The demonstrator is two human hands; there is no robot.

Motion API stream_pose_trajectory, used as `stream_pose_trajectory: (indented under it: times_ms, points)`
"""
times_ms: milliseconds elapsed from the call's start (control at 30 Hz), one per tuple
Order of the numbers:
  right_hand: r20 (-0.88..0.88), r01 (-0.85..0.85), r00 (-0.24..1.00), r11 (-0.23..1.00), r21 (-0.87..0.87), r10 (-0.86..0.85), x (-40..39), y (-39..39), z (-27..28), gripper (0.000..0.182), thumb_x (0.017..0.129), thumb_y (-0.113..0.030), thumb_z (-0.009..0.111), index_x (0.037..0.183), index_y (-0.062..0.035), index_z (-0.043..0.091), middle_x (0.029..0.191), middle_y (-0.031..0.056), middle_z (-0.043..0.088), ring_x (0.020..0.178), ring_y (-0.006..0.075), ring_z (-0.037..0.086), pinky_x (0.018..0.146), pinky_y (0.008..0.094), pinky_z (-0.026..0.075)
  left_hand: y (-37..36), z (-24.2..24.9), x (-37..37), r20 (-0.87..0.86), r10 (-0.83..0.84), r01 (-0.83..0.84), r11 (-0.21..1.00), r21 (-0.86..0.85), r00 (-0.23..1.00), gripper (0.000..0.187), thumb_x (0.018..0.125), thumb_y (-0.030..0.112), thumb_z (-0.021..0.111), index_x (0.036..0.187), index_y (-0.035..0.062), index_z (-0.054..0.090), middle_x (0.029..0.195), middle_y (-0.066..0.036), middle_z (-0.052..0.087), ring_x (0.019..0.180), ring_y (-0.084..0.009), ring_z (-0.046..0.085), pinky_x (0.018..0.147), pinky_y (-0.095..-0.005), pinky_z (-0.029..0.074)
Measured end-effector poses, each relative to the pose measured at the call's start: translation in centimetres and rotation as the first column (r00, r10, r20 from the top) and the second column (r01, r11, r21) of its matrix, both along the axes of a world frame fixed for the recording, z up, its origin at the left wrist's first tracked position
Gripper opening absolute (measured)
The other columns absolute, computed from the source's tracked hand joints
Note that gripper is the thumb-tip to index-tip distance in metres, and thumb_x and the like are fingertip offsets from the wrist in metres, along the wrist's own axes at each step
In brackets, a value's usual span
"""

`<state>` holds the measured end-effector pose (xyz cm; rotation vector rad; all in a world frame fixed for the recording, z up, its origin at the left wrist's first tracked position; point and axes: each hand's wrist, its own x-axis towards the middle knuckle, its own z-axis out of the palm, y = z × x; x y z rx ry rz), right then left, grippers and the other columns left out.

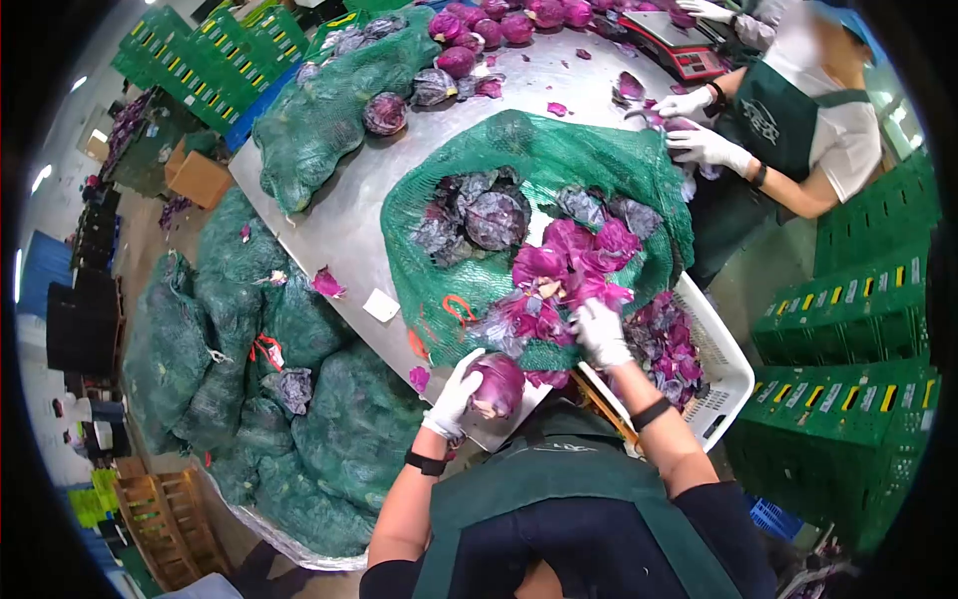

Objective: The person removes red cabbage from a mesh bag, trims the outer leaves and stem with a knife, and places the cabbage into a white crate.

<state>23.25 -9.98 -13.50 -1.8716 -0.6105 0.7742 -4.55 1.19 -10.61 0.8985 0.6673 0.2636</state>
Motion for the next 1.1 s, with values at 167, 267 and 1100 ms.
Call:
stream_pose_trajectory:
  times_ms: [167, 267, 1100]
  points:
    - [0.091, -0.374, 0.926, 0.924, 0.079, 0.367, -1.4, 0.1, 11.0, 0.047, 0.090, -0.024, 0.051, 0.131, -0.0032, 0.042, 0.123, 0.0222, 0.052, 0.116, 0.0303, 0.051, 0.096, 0.0327, 0.040, -2.1, 1.5, 2.7, -0.094, 0.395, -0.376, 0.736, -0.563, 0.914, 0.065, 0.088, 0.054, 0.051, 0.135, 0.0110, 0.038, 0.131, -0.013, 0.047, 0.116, -0.0316, 0.050, 0.091, -0.0566, 0.045]
    - [-0.026, -0.556, 0.831, 0.831, -0.003, 0.556, -5.5, 0.2, 11.8, 0.064, 0.091, -0.027, 0.052, 0.142, -0.0011, 0.025, 0.136, 0.0252, 0.040, 0.129, 0.0335, 0.038, 0.105, 0.0347, 0.031, -2.7, 3.1, 4.7, -0.152, 0.435, -0.439, 0.699, -0.565, 0.888, 0.069, 0.088, 0.058, 0.048, 0.135, 0.0086, 0.037, 0.132, -0.015, 0.047, 0.116, -0.0319, 0.050, 0.092, -0.0569, 0.044]
    - [0.136, -0.649, 0.744, 0.756, -0.085, 0.654, -5.4, 2.2, 8.6, 0.060, 0.075, -0.046, 0.068, 0.115, -0.0038, 0.053, 0.095, 0.0171, 0.057, 0.091, 0.0329, 0.058, 0.083, 0.0386, 0.046, -1.2, 1.6, 2.5, -0.147, 0.192, -0.177, 0.978, 0.115, 0.970, 0.058, 0.091, 0.023, 0.056, 0.139, 0.0024, 0.032, 0.137, -0.015, 0.040, 0.126, -0.0234, 0.039, 0.106, -0.0344, 0.031]
